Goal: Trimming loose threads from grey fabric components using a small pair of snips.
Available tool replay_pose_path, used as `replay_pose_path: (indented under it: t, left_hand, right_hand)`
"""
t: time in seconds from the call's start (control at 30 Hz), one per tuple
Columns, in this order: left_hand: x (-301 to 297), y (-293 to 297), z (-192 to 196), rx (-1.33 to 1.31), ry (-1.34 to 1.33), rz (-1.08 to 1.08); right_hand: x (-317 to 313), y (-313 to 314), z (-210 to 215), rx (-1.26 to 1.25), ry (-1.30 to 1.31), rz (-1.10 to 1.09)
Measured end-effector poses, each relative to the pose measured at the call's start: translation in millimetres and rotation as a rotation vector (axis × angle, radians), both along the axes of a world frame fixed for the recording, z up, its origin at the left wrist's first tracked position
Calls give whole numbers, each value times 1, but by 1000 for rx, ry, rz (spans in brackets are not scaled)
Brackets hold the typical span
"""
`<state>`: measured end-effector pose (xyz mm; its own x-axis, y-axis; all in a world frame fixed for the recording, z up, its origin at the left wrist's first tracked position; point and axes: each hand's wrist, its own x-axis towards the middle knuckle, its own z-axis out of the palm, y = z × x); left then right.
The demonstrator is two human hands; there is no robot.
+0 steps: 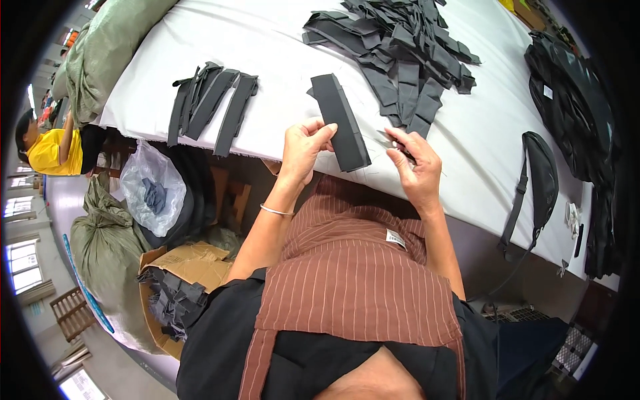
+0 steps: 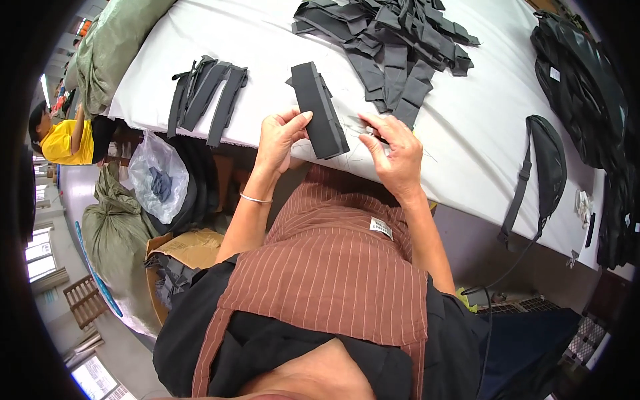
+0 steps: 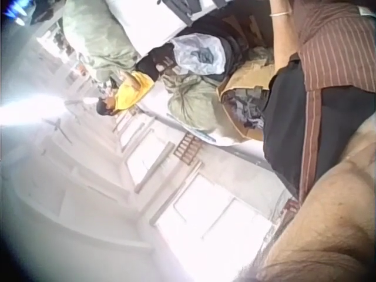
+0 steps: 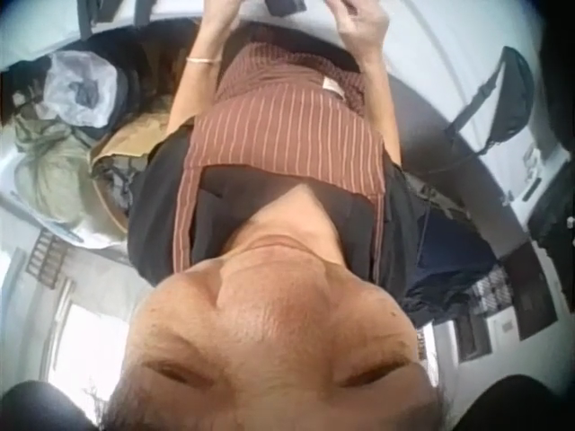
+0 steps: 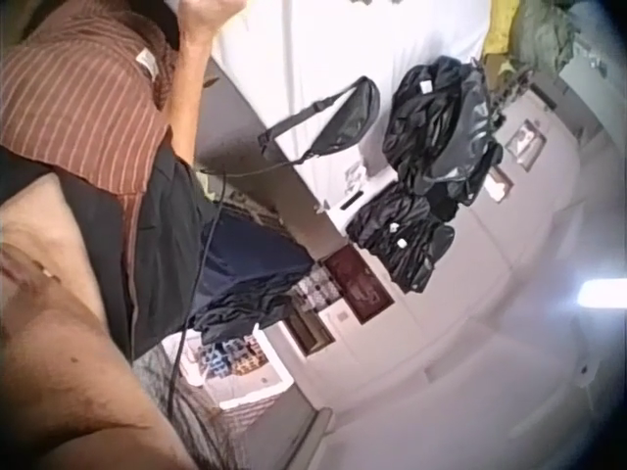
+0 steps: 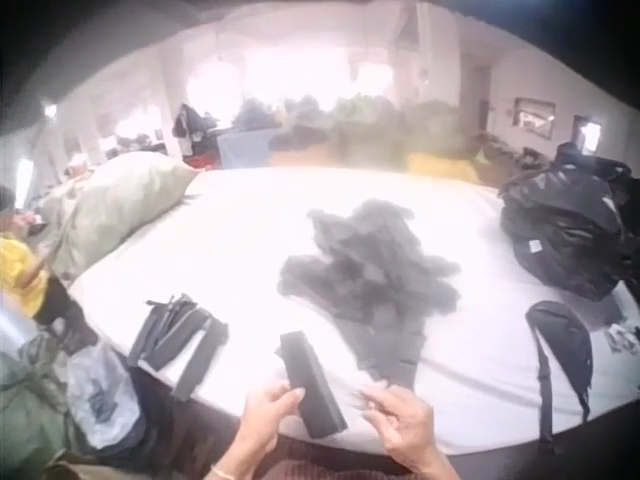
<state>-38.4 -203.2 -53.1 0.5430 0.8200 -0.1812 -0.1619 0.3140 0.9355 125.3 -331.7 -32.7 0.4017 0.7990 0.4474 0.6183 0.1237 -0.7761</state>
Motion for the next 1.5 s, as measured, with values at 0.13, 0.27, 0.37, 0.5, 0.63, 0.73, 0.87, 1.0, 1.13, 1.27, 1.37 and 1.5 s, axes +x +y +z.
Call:
replay_pose_path:
  t: [0.13, 0.27, 0.37, 0.5, 0.63, 0.73, 0.87, 1.0, 1.13, 1.27, 1.37, 1.5]
  left_hand:
    - [0, -1, 5, -41, -5, -3]
    - [4, -7, 9, -45, 4, -43]
    - [7, -14, 8, -64, 10, -82]
    - [13, -17, 4, -92, 10, -144]
    - [19, -21, 11, -63, -17, -138]
    - [25, -21, 8, -31, -7, -157]
    - [28, -25, 7, 0, -16, -280]
    - [33, -28, 14, -49, 63, -306]
    - [41, -32, 21, -96, 44, -288]
    - [41, -27, 8, -66, 41, -354]
    - [41, -25, 3, -50, 49, -357]
    - [41, -25, 13, -135, 2, -373]
  right_hand:
    - [-3, 5, 5, -66, -53, 77]
    - [1, 5, 1, -102, -107, 79]
    - [5, 2, -7, -27, -100, 36]
    - [13, -9, -13, -83, -26, 3]
    - [13, -16, -7, 5, 178, -28]
    - [17, -15, -8, -89, -5, -12]
    - [23, -9, -16, -46, 78, -53]
    - [28, 2, -4, -103, 40, -53]
    - [27, 16, -7, -106, -17, -60]
    - [28, 23, -11, -81, -47, -86]
    - [30, 25, -11, -90, -86, -99]
    - [32, 23, -12, -70, -81, -120]
